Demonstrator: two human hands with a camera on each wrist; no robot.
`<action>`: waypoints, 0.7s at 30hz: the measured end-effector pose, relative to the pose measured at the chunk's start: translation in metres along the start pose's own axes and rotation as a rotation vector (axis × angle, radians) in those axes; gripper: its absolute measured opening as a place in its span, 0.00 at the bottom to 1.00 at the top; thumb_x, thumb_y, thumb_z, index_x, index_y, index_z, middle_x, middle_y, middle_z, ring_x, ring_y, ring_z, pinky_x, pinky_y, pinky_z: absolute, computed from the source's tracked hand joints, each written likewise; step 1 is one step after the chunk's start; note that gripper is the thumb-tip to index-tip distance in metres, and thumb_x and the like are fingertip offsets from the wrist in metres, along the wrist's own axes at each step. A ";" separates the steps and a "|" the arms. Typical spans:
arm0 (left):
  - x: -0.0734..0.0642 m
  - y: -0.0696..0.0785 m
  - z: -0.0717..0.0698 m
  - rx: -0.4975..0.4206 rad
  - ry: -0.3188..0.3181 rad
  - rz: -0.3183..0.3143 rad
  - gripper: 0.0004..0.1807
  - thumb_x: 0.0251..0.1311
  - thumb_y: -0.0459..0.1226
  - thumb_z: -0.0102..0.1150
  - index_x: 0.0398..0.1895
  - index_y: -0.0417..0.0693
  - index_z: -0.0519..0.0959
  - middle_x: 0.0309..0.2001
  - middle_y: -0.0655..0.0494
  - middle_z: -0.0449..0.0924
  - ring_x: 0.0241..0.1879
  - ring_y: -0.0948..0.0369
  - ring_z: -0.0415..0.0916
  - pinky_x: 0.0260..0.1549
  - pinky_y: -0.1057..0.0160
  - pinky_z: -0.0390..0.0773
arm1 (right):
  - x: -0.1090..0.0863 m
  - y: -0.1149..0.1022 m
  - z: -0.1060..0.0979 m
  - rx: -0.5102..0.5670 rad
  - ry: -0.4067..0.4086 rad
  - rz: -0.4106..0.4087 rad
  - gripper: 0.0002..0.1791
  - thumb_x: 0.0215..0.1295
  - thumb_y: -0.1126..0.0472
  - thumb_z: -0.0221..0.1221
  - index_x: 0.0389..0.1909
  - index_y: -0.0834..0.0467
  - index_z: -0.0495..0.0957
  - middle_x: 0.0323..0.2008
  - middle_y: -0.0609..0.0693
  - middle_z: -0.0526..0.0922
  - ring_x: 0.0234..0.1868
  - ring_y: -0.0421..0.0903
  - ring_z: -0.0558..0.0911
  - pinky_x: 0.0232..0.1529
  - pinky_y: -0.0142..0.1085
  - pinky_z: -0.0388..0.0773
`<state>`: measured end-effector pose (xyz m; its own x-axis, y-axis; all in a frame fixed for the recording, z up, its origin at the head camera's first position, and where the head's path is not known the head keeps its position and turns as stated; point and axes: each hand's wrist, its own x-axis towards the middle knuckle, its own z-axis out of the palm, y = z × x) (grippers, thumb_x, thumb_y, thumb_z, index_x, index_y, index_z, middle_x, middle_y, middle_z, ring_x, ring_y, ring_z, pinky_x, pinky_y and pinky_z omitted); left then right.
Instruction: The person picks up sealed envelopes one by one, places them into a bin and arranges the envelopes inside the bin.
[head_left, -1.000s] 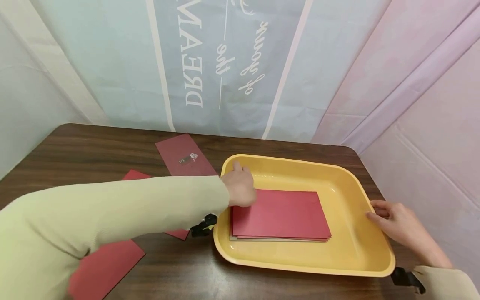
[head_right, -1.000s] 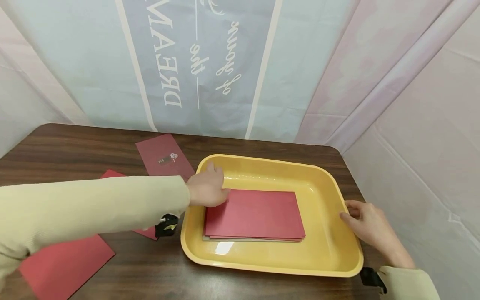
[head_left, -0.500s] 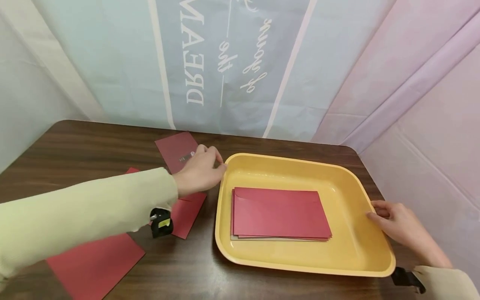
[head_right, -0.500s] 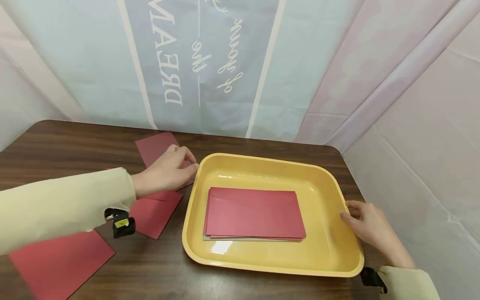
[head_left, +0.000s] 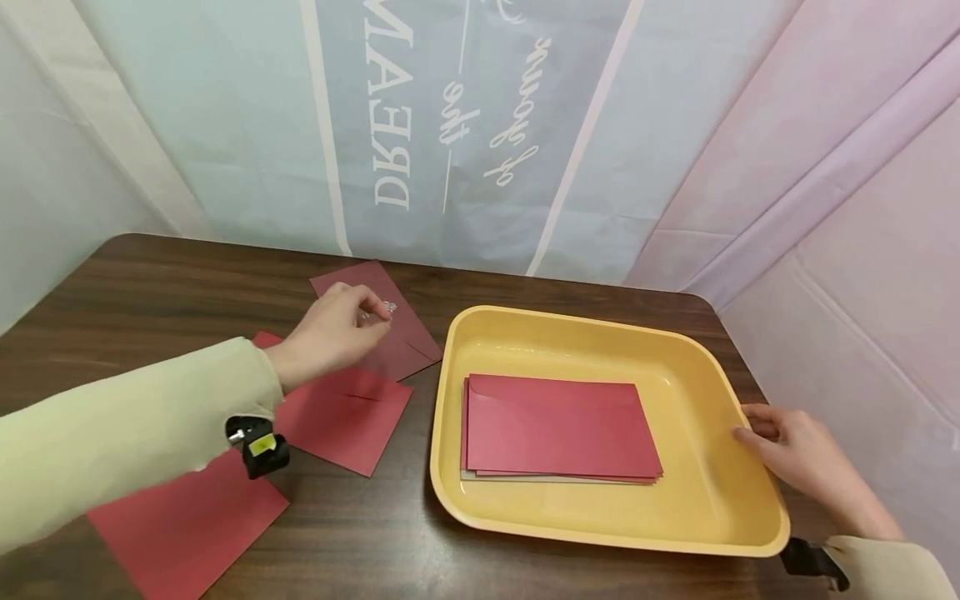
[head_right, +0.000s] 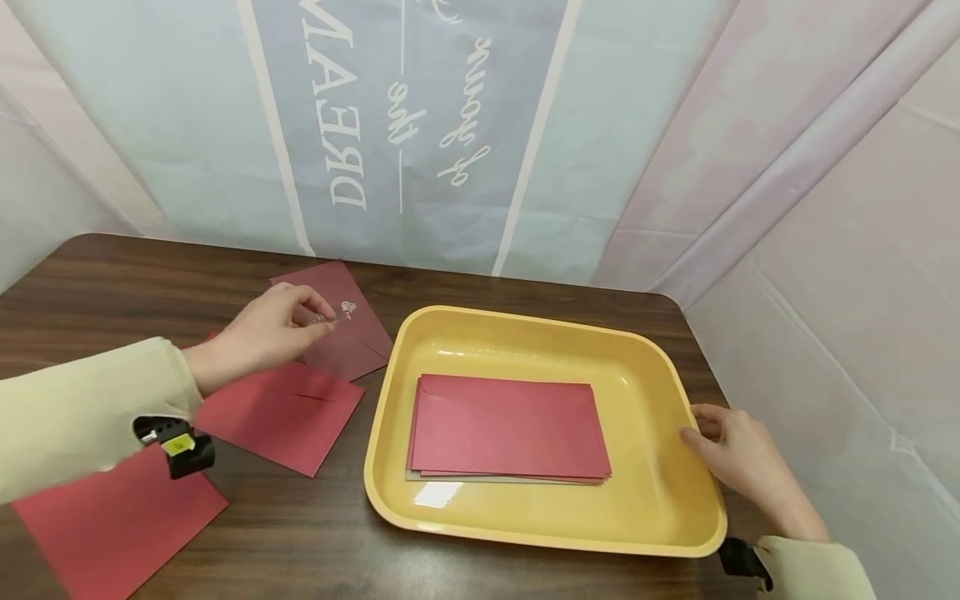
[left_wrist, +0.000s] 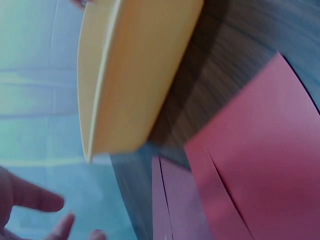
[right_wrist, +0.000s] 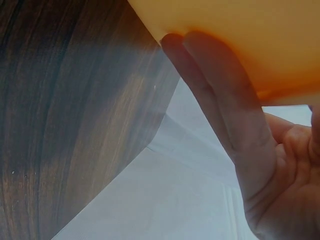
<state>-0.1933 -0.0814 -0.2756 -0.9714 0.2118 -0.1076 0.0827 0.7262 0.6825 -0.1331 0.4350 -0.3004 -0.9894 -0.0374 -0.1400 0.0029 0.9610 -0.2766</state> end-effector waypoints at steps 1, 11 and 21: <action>0.000 -0.005 -0.003 0.014 -0.011 -0.006 0.13 0.63 0.38 0.53 0.46 0.39 0.75 0.50 0.39 0.67 0.43 0.51 0.69 0.41 0.54 0.71 | 0.000 0.000 0.000 -0.002 -0.001 0.001 0.25 0.66 0.57 0.58 0.54 0.75 0.73 0.39 0.67 0.84 0.34 0.54 0.86 0.33 0.34 0.77; -0.005 -0.051 -0.026 0.147 -0.175 -0.084 0.29 0.60 0.41 0.58 0.56 0.28 0.63 0.54 0.25 0.55 0.41 0.44 0.71 0.38 0.50 0.73 | 0.003 0.001 -0.004 -0.005 0.003 -0.007 0.24 0.65 0.57 0.58 0.53 0.74 0.74 0.38 0.66 0.85 0.32 0.42 0.84 0.31 0.26 0.71; -0.015 -0.094 -0.032 0.236 -0.209 -0.068 0.51 0.49 0.45 0.71 0.65 0.22 0.53 0.63 0.18 0.38 0.58 0.24 0.53 0.51 0.32 0.65 | 0.004 -0.001 -0.008 -0.013 -0.012 0.005 0.25 0.66 0.56 0.58 0.53 0.73 0.74 0.39 0.65 0.85 0.34 0.50 0.86 0.34 0.33 0.76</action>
<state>-0.1935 -0.1739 -0.3146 -0.9116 0.2697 -0.3103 0.0924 0.8699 0.4845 -0.1385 0.4356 -0.2933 -0.9876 -0.0354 -0.1530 0.0062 0.9647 -0.2632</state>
